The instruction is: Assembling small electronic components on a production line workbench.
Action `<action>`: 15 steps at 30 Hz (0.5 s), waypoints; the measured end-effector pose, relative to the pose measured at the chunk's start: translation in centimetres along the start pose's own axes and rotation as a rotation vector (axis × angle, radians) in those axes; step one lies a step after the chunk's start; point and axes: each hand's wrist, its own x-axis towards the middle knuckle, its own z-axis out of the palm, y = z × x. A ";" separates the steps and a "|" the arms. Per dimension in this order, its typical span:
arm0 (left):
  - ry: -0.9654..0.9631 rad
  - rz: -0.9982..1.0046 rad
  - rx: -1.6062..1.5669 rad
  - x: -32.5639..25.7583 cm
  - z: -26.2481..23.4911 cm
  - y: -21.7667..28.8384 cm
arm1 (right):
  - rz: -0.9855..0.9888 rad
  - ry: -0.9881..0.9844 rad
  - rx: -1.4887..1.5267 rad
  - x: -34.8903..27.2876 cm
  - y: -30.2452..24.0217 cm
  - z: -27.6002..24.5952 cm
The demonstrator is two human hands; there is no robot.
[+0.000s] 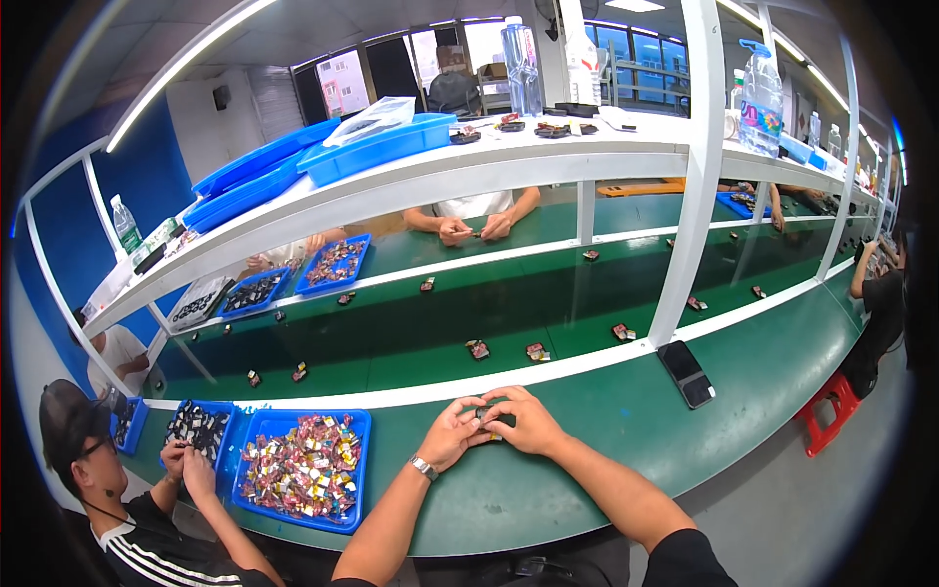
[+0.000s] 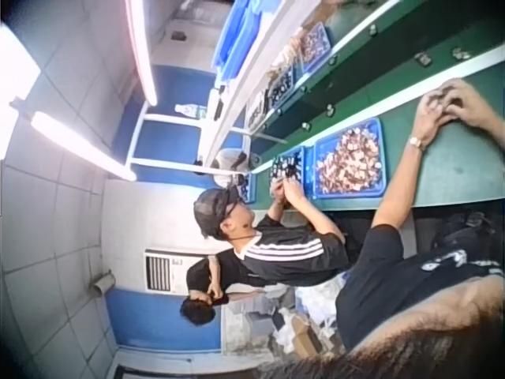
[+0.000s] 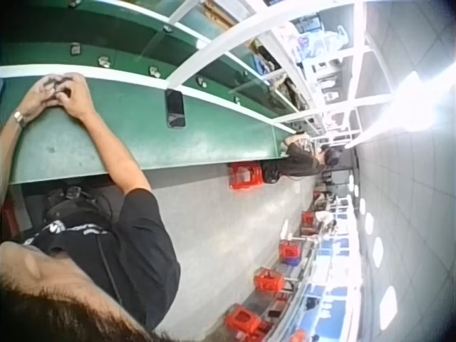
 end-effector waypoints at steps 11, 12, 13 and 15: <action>0.010 0.026 -0.048 0.3 -0.1 -0.2 | 0.025 0.099 -0.074 -0.1 -0.3 0.8; 0.010 0.027 -0.047 0.4 -0.1 -0.2 | 0.041 0.112 -0.072 -0.1 -0.3 0.9; 0.014 0.029 -0.051 0.4 -0.1 -0.2 | 0.058 0.126 -0.069 -0.1 -0.3 1.0; 0.018 0.032 -0.054 0.3 -0.2 -0.3 | 0.069 0.133 -0.043 -0.2 -0.4 1.5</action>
